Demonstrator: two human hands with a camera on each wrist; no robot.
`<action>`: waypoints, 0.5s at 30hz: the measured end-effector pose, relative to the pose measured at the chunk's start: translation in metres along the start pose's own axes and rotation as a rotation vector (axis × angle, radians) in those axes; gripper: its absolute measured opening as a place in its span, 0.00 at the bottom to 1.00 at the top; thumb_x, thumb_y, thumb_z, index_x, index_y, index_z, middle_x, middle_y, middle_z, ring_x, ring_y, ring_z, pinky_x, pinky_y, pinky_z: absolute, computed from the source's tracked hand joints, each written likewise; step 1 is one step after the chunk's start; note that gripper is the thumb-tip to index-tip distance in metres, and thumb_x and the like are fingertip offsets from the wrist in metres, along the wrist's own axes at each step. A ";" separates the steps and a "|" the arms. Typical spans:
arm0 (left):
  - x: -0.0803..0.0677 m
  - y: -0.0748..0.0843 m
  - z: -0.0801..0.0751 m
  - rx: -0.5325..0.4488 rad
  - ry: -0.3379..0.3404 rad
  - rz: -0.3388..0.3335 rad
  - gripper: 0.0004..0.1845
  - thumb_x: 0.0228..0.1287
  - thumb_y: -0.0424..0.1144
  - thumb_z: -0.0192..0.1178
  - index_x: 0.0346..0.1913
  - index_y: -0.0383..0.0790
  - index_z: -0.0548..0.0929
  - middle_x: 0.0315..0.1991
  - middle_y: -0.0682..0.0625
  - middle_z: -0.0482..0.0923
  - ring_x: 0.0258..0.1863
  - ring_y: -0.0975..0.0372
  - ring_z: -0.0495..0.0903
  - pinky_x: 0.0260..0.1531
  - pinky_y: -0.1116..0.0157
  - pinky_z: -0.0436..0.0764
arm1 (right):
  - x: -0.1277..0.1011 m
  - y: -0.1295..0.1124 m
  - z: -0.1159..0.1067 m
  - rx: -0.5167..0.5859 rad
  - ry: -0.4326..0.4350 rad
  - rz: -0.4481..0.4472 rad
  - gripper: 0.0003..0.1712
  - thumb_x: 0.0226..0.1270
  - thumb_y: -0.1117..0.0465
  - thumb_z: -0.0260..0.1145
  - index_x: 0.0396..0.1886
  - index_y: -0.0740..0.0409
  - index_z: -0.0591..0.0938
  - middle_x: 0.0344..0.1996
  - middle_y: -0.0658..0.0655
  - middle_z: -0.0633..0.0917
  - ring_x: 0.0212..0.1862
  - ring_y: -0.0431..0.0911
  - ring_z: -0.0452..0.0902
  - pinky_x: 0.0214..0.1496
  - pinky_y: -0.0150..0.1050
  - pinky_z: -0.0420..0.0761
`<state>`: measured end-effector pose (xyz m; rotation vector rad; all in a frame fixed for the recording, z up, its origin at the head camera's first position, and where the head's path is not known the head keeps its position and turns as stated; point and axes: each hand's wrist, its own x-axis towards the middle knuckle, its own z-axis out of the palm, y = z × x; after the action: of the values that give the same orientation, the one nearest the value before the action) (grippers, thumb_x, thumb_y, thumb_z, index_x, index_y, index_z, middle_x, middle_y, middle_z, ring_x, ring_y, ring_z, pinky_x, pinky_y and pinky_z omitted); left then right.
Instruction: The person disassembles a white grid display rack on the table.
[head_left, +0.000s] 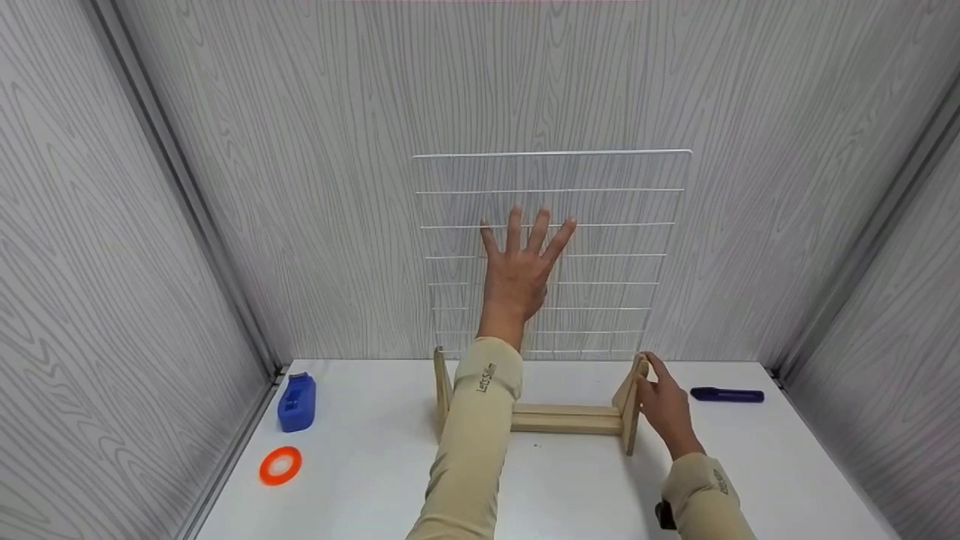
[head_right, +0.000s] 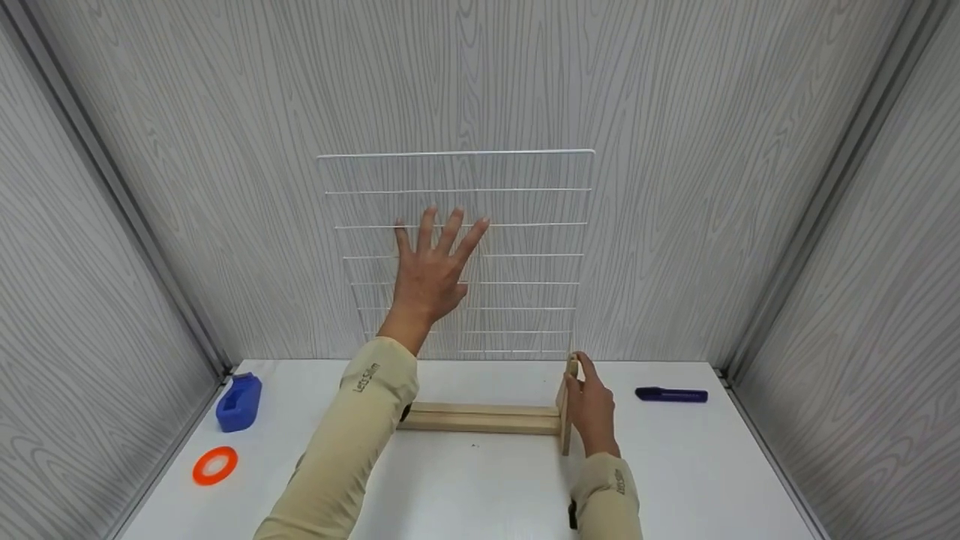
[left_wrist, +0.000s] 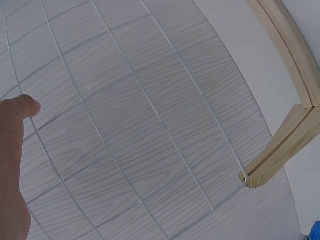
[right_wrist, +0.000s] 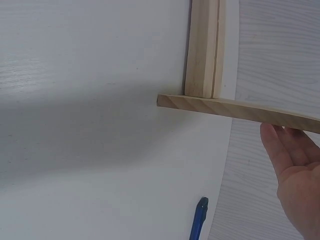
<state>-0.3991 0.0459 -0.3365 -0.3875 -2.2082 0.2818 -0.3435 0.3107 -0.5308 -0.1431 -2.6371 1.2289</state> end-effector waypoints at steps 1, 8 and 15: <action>0.000 -0.001 0.000 0.000 -0.005 0.004 0.44 0.69 0.50 0.62 0.80 0.69 0.47 0.79 0.52 0.55 0.78 0.46 0.56 0.67 0.32 0.66 | -0.001 0.001 0.001 0.003 0.001 0.003 0.31 0.83 0.53 0.50 0.80 0.52 0.58 0.59 0.73 0.82 0.58 0.63 0.83 0.53 0.53 0.87; -0.002 -0.005 0.001 0.016 -0.021 0.033 0.50 0.65 0.54 0.65 0.81 0.67 0.43 0.79 0.51 0.54 0.79 0.45 0.55 0.67 0.31 0.65 | -0.003 0.004 0.010 -0.024 0.012 0.013 0.32 0.82 0.55 0.48 0.81 0.53 0.57 0.62 0.74 0.79 0.59 0.65 0.81 0.53 0.56 0.86; -0.003 -0.007 0.004 0.035 0.070 0.029 0.43 0.69 0.48 0.62 0.80 0.66 0.49 0.74 0.52 0.60 0.77 0.45 0.59 0.65 0.32 0.69 | -0.002 0.008 0.010 -0.012 0.001 0.028 0.32 0.83 0.55 0.47 0.81 0.52 0.56 0.62 0.75 0.79 0.60 0.66 0.81 0.55 0.56 0.86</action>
<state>-0.4017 0.0380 -0.3388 -0.4041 -2.1278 0.3174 -0.3444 0.3078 -0.5433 -0.1828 -2.6509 1.2216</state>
